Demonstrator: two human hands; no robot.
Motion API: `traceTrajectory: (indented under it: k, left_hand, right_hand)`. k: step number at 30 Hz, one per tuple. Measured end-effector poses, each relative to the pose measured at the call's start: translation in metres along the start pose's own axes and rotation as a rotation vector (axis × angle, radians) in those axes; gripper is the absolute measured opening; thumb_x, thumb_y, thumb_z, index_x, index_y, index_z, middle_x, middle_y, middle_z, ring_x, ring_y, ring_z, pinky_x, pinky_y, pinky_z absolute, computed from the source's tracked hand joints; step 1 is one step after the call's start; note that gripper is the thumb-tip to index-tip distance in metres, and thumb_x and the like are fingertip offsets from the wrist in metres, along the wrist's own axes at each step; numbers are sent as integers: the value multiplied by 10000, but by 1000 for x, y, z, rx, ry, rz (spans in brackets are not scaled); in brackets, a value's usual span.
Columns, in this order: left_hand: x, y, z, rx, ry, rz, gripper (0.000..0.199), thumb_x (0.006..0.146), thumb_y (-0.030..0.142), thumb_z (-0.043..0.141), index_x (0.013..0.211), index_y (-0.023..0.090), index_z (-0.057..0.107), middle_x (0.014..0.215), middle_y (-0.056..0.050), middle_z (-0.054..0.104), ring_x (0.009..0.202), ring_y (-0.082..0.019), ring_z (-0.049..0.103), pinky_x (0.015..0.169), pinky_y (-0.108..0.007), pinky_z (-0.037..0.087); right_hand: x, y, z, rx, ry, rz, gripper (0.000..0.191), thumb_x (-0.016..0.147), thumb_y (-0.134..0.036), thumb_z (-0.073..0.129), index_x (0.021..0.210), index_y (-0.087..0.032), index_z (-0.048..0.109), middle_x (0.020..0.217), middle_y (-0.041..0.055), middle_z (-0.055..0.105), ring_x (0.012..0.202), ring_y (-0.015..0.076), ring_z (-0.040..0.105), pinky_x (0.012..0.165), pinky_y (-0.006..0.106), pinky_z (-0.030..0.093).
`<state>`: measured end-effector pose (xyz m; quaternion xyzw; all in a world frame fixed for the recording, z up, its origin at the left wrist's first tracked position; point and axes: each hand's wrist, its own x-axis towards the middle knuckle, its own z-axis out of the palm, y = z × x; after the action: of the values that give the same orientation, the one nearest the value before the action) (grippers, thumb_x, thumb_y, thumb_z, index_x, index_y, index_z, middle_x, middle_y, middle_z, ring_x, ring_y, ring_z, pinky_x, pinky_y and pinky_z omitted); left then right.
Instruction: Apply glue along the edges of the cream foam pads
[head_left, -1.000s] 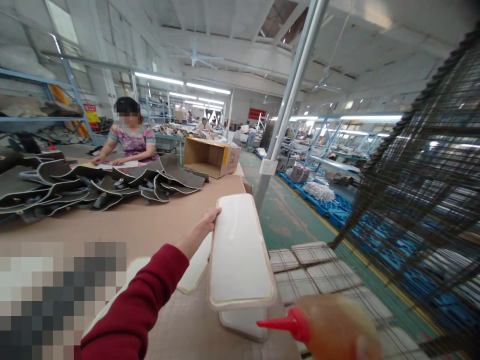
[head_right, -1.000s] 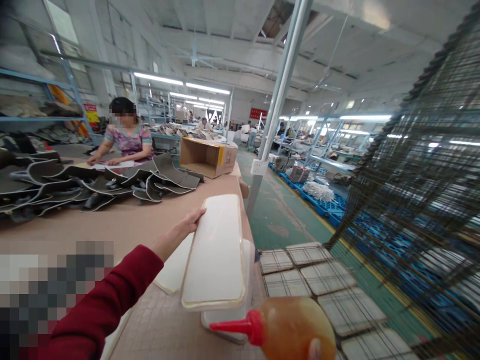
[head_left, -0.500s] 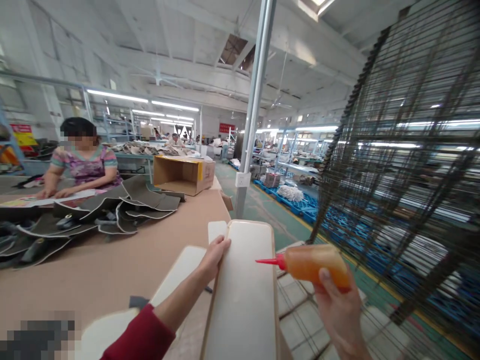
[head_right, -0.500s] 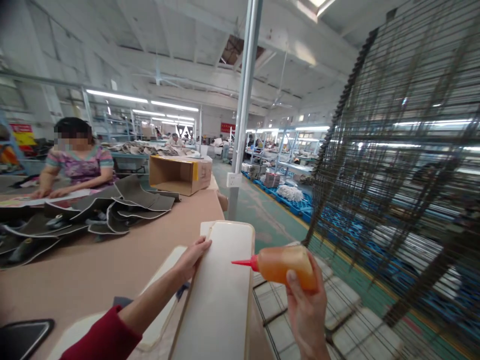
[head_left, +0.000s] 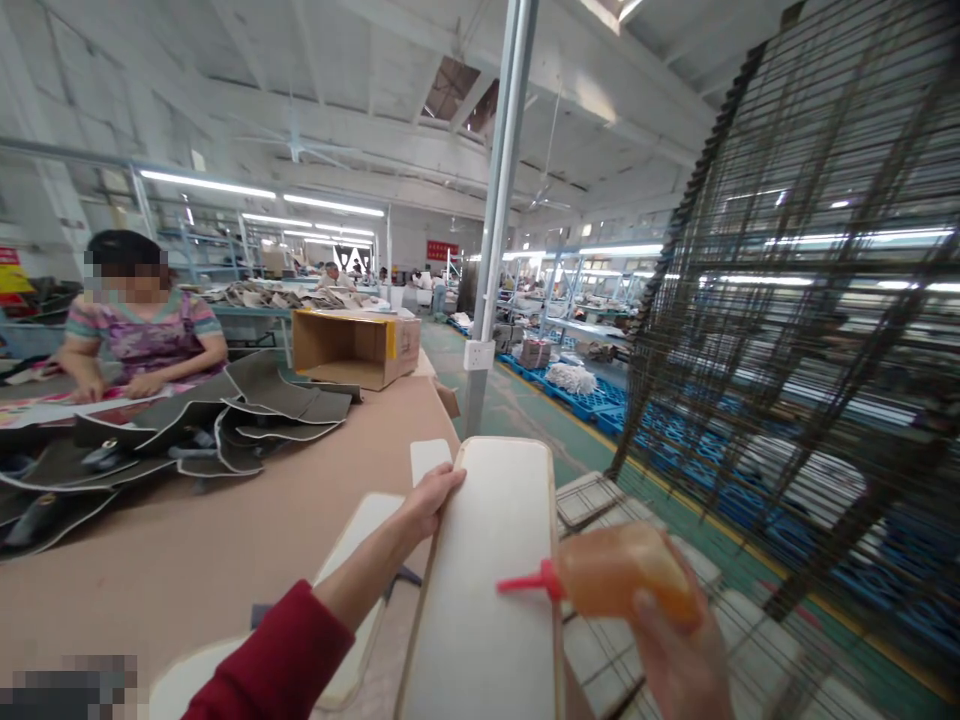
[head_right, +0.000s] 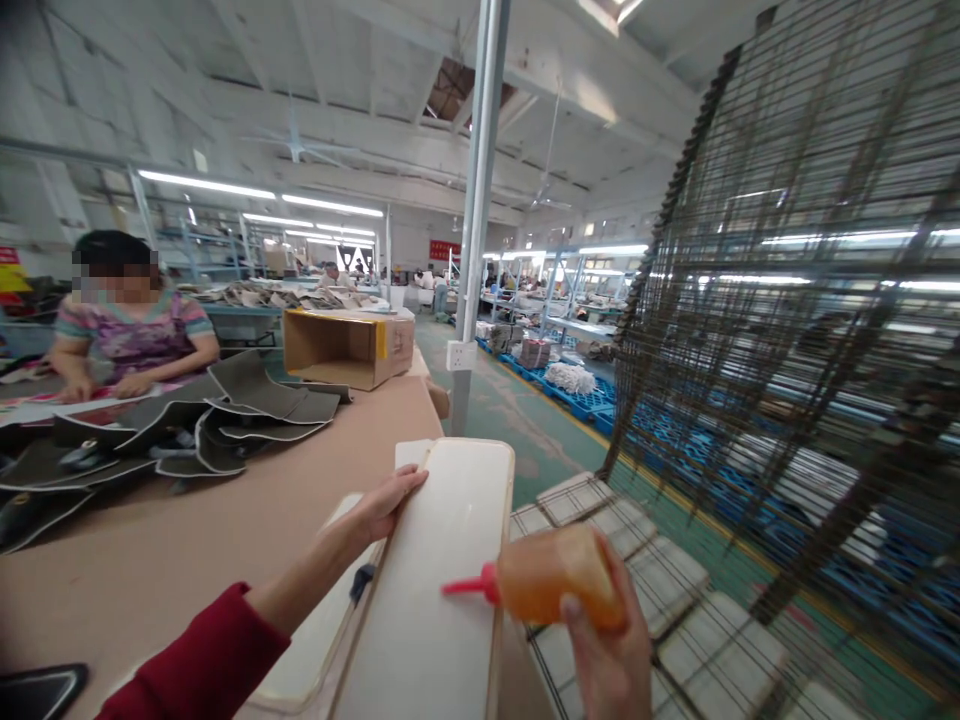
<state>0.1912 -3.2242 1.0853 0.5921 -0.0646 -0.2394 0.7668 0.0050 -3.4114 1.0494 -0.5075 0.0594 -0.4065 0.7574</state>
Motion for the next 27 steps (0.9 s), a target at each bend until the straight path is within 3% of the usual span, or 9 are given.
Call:
traceTrajectory:
  k: [2, 4, 9, 11, 14, 16, 19, 23, 27]
  left_hand:
    - [-1, -1, 8, 26, -46, -6, 173, 661, 264, 664, 732, 190, 525, 629, 8, 587, 552, -140, 559, 521, -234, 444]
    - [-1, -1, 14, 47, -80, -8, 173, 655, 268, 662, 740, 190, 533, 640, 6, 592, 566, -145, 563, 539, -242, 452]
    - [9, 3, 12, 68, -52, 2, 152, 662, 255, 643, 743, 181, 538, 632, 5, 590, 531, -123, 530, 495, -215, 415]
    - [11, 3, 11, 74, -41, 13, 164, 662, 263, 649, 759, 181, 547, 643, 5, 595, 540, -121, 534, 496, -209, 412]
    - [9, 0, 16, 96, -74, -7, 167, 658, 273, 660, 755, 186, 554, 635, 8, 593, 546, -132, 548, 504, -217, 423]
    - [7, -2, 25, 96, -103, -37, 142, 671, 266, 651, 742, 191, 554, 633, 5, 598, 546, -141, 559, 521, -234, 444]
    - [10, -8, 43, 72, -60, -69, 64, 707, 215, 612, 717, 190, 554, 626, -9, 612, 527, -150, 567, 535, -258, 469]
    - [30, -19, 68, 53, 56, -17, 62, 723, 177, 602, 702, 184, 544, 584, -7, 600, 481, -143, 551, 480, -237, 444]
    - [59, -32, 99, 60, 173, 52, 65, 763, 190, 563, 726, 192, 510, 533, 40, 543, 428, -102, 494, 447, -192, 399]
  right_hand:
    - [22, -11, 13, 22, 42, -93, 670, 647, -324, 773, 1252, -277, 489, 1144, 21, 567, 969, 161, 546, 840, 238, 429]
    - [27, -16, 20, 6, 42, -124, 708, 608, -329, 796, 1246, -260, 497, 1181, 30, 542, 1032, 191, 517, 879, 262, 411]
    - [-22, 2, 5, -77, -68, 56, 789, 577, -391, 790, 1272, -203, 468, 1127, 84, 592, 987, 250, 559, 785, 269, 470]
    - [-29, 3, -3, -62, -50, 88, 792, 566, -387, 798, 1265, -201, 476, 1117, 85, 602, 979, 245, 565, 799, 267, 464]
    - [-5, -10, -7, 60, 95, -22, 690, 599, -284, 805, 1224, -242, 516, 1115, 44, 601, 931, 182, 573, 810, 248, 449]
    - [14, -21, -11, 95, 145, -99, 649, 625, -296, 792, 1213, -286, 518, 1214, 13, 549, 984, 159, 543, 880, 264, 417]
    - [11, -24, -24, 93, 151, -56, 646, 625, -319, 792, 1213, -262, 530, 1123, 42, 604, 895, 165, 583, 805, 266, 458]
    - [-30, -12, -71, 92, 196, 67, 600, 567, -398, 807, 1106, -231, 603, 1013, 73, 645, 874, 236, 606, 737, 326, 502]
    - [-50, -35, -164, -15, 538, 61, 326, 689, -505, 698, 912, -275, 636, 837, 44, 659, 832, 292, 617, 633, 432, 537]
